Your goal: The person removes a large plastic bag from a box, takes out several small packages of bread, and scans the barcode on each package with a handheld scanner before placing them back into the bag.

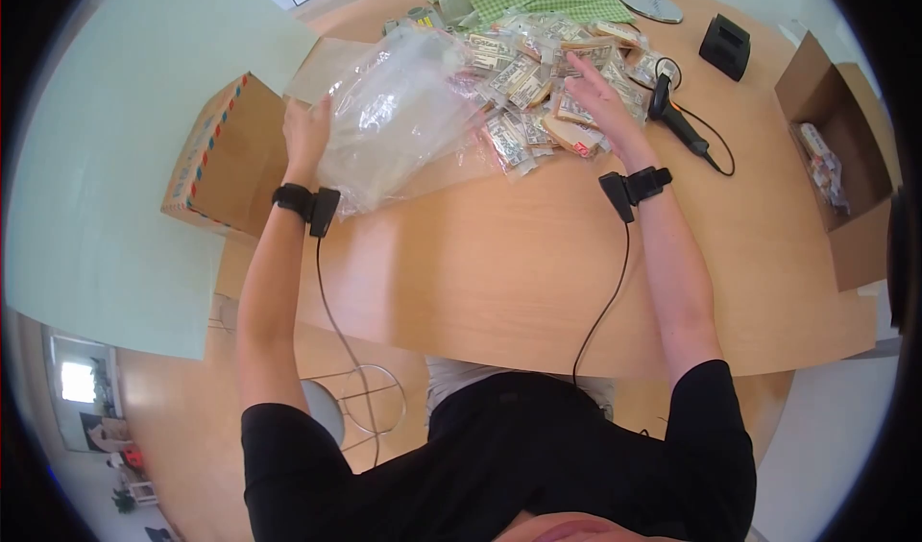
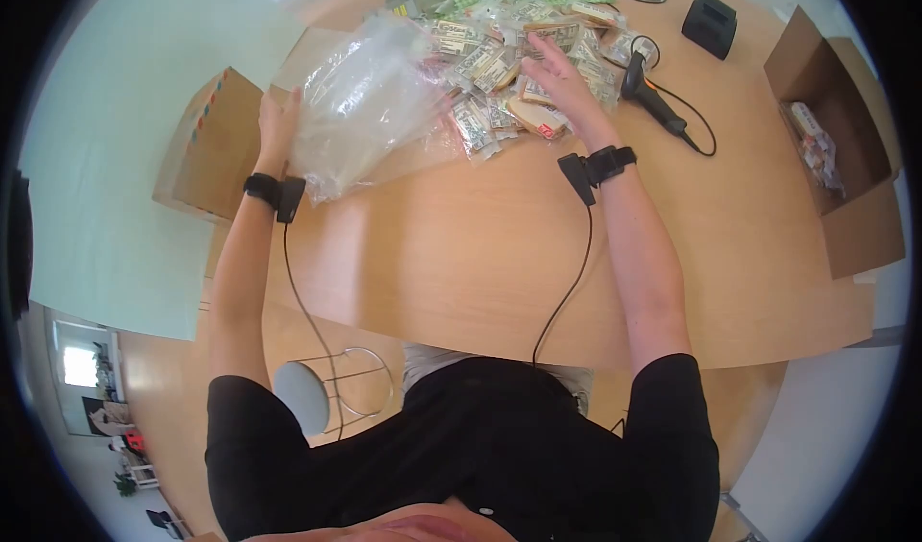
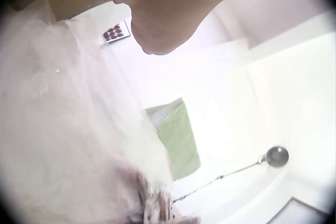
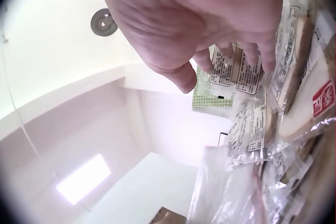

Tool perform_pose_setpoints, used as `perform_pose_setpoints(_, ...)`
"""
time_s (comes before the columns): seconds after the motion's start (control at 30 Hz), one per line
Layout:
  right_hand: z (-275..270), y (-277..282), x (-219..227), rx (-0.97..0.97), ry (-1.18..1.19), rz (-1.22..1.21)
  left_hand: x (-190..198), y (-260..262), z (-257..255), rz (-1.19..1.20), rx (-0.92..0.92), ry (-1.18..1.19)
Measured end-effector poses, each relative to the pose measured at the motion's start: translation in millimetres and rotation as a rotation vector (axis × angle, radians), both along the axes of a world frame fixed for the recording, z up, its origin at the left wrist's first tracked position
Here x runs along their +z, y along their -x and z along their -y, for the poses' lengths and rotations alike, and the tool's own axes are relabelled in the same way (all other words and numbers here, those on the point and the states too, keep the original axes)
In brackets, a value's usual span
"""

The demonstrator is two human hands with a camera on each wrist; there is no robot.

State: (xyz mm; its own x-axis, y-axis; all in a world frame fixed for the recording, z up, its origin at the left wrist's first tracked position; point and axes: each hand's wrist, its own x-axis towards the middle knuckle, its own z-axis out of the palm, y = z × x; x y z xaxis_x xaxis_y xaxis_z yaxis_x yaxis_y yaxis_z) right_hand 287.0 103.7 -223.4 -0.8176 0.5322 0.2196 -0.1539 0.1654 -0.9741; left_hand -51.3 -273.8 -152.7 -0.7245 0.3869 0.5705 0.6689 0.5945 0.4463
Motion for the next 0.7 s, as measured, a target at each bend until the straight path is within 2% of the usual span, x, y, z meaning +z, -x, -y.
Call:
perform_pose_setpoints(0.1,-2,12,-13,-0.076,-0.381,0.056,-23,-46,-13,-0.219,-0.217,0.154)
perform_pose_setpoints(0.2,-13,31,-24,-0.078,-0.652,0.116,-50,-81,-35,-0.117,-0.395,0.312)
perform_pose_setpoints(0.3,-11,50,-25,-0.104,-0.890,0.329,-79,-93,-60,-0.208,-0.343,0.385)
perform_pose_setpoints(0.33,-16,57,-31,-0.089,-0.956,0.405,-85,-94,-67,-0.143,-0.313,0.408)
perform_pose_setpoints(0.4,-8,64,-29,-0.131,-1.054,0.508,-95,-92,-80,-0.013,-0.255,0.459)
perform_pose_setpoints(0.47,-8,71,-29,-0.136,-1.113,0.587,-113,-85,-86,-0.004,-0.245,0.483)
perform_pose_setpoints(0.6,-24,78,-30,-0.135,-1.117,0.627,-135,-76,-87,0.019,-0.263,0.507)
perform_pose_setpoints(0.7,-54,81,-41,-0.143,-1.153,0.610,-136,-71,-86,0.001,-0.300,0.475)
